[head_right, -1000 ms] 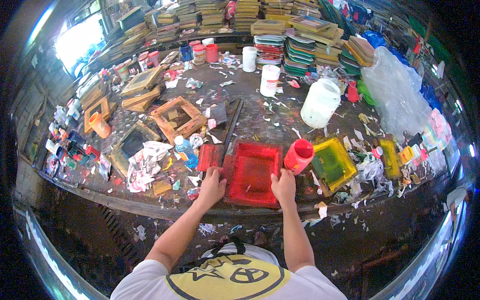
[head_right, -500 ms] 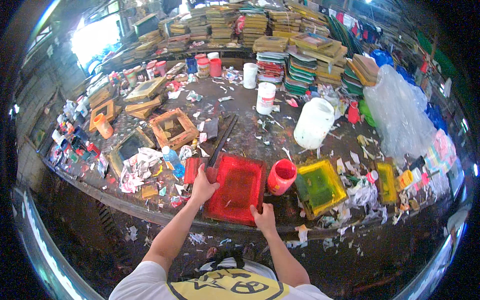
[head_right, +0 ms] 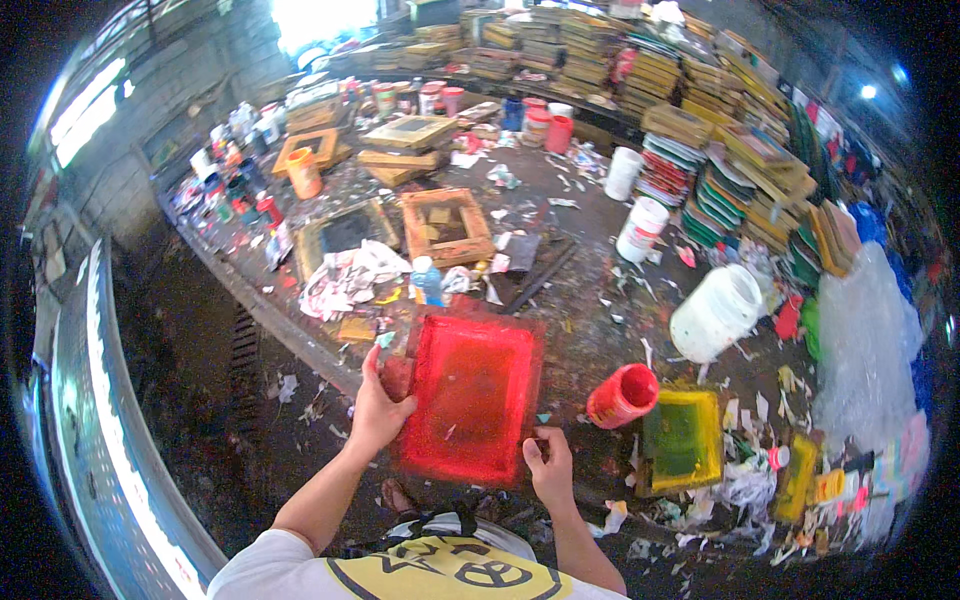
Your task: The person cleans a red screen-printing frame with a cloth, then pours red ink into a container and uses a squeegee to spread the ink across the screen. The person repeatedly wipes the squeegee and screen with a cloth while working at a cluttered workbench.
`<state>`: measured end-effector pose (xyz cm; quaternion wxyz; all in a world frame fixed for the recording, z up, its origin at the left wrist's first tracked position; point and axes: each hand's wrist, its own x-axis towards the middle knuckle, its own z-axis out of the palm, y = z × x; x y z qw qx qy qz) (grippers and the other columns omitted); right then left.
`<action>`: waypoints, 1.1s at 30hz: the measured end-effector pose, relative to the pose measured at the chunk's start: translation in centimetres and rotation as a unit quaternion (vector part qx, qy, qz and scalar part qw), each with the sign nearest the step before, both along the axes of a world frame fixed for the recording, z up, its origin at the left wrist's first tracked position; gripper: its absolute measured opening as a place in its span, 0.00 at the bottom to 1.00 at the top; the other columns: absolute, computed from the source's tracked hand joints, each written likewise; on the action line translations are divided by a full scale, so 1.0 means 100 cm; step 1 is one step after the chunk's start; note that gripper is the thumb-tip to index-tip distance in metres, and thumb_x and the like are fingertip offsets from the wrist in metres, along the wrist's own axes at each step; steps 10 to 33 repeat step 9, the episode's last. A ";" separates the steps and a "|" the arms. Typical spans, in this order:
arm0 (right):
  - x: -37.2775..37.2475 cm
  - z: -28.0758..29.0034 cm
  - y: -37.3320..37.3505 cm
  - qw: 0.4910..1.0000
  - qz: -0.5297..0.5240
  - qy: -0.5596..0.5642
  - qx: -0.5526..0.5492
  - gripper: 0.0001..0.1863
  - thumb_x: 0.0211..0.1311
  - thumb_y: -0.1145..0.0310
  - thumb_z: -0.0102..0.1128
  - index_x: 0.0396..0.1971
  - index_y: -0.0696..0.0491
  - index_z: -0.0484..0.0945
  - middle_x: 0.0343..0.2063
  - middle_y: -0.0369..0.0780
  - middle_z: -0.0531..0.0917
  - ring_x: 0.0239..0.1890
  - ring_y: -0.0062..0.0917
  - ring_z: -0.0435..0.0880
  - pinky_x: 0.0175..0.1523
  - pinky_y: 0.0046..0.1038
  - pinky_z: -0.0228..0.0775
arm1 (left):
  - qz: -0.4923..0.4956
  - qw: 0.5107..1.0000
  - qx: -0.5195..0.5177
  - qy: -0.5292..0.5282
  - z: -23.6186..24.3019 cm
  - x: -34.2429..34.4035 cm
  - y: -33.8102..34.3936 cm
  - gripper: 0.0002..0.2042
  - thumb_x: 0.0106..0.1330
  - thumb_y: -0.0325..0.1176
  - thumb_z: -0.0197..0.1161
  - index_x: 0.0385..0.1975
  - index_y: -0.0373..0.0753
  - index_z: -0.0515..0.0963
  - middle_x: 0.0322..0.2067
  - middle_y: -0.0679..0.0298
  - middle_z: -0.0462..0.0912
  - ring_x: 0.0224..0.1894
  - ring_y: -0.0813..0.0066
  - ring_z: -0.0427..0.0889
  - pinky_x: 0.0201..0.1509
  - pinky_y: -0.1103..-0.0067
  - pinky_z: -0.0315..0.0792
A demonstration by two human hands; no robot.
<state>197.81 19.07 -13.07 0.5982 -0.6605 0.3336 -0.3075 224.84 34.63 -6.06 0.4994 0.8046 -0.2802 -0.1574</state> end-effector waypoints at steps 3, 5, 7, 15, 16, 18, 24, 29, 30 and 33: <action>0.041 0.011 0.011 0.998 0.060 0.012 -0.008 0.16 0.77 0.59 0.60 0.43 0.59 0.79 0.36 0.34 0.80 0.40 0.17 0.77 0.48 0.24 0.69 | 0.067 0.998 -0.018 -0.008 -0.004 0.022 0.058 0.51 0.53 0.31 0.72 0.76 0.32 0.47 0.57 0.40 0.76 0.56 0.45 0.82 0.62 0.63 0.75; 0.080 0.004 0.018 0.993 0.115 0.003 0.041 0.17 0.79 0.58 0.57 0.41 0.60 0.79 0.35 0.35 0.81 0.40 0.18 0.79 0.48 0.25 0.71 | 0.120 0.992 -0.018 -0.023 -0.005 0.039 0.097 0.51 0.53 0.31 0.72 0.76 0.32 0.47 0.55 0.42 0.76 0.56 0.48 0.82 0.63 0.64 0.74; 0.130 0.019 0.037 0.979 0.176 -0.017 0.102 0.19 0.79 0.54 0.56 0.41 0.59 0.80 0.36 0.38 0.85 0.38 0.20 0.83 0.48 0.28 0.75 | 0.175 0.984 -0.022 -0.021 -0.005 0.061 0.138 0.51 0.53 0.31 0.72 0.76 0.33 0.47 0.56 0.42 0.75 0.57 0.48 0.81 0.63 0.64 0.74; 0.178 0.017 0.057 0.970 0.224 -0.021 0.094 0.19 0.79 0.54 0.56 0.44 0.58 0.81 0.36 0.37 0.85 0.42 0.23 0.85 0.50 0.31 0.77 | 0.225 0.974 -0.023 -0.007 0.008 0.079 0.181 0.51 0.53 0.32 0.72 0.77 0.33 0.47 0.57 0.42 0.75 0.59 0.46 0.80 0.65 0.64 0.73; 0.178 0.017 0.057 0.970 0.224 -0.021 0.094 0.19 0.79 0.54 0.56 0.44 0.58 0.81 0.36 0.37 0.85 0.42 0.23 0.85 0.50 0.31 0.77 | 0.225 0.974 -0.023 -0.007 0.008 0.079 0.181 0.51 0.53 0.32 0.72 0.77 0.33 0.47 0.57 0.42 0.75 0.59 0.46 0.80 0.65 0.64 0.73; 0.178 0.017 0.057 0.970 0.224 -0.021 0.094 0.19 0.79 0.54 0.56 0.44 0.58 0.81 0.36 0.37 0.85 0.42 0.23 0.85 0.50 0.31 0.77 | 0.225 0.974 -0.023 -0.007 0.008 0.079 0.181 0.51 0.53 0.32 0.72 0.77 0.33 0.47 0.57 0.42 0.75 0.59 0.46 0.80 0.65 0.64 0.73; 0.178 0.017 0.057 0.970 0.224 -0.021 0.094 0.19 0.79 0.54 0.56 0.44 0.58 0.81 0.36 0.37 0.85 0.42 0.23 0.85 0.50 0.31 0.77 | 0.225 0.974 -0.023 -0.007 0.008 0.079 0.181 0.51 0.53 0.32 0.72 0.77 0.33 0.47 0.57 0.42 0.75 0.59 0.46 0.80 0.65 0.64 0.73; 0.178 0.017 0.057 0.970 0.224 -0.021 0.094 0.19 0.79 0.54 0.56 0.44 0.58 0.81 0.36 0.37 0.85 0.42 0.23 0.85 0.50 0.31 0.77 | 0.225 0.974 -0.023 -0.007 0.008 0.079 0.181 0.51 0.53 0.32 0.72 0.77 0.33 0.47 0.57 0.42 0.75 0.59 0.46 0.80 0.65 0.64 0.73; 0.178 0.017 0.057 0.970 0.224 -0.021 0.094 0.19 0.79 0.54 0.56 0.44 0.58 0.81 0.36 0.37 0.85 0.42 0.23 0.85 0.50 0.31 0.77 | 0.225 0.974 -0.023 -0.007 0.008 0.079 0.181 0.51 0.53 0.32 0.72 0.77 0.33 0.47 0.57 0.42 0.75 0.59 0.46 0.80 0.65 0.64 0.73; 0.178 0.017 0.057 0.970 0.224 -0.021 0.094 0.19 0.79 0.54 0.56 0.44 0.58 0.81 0.36 0.37 0.85 0.42 0.23 0.85 0.50 0.31 0.77 | 0.225 0.974 -0.023 -0.007 0.008 0.079 0.181 0.51 0.53 0.32 0.72 0.77 0.33 0.47 0.57 0.42 0.75 0.59 0.46 0.80 0.65 0.64 0.73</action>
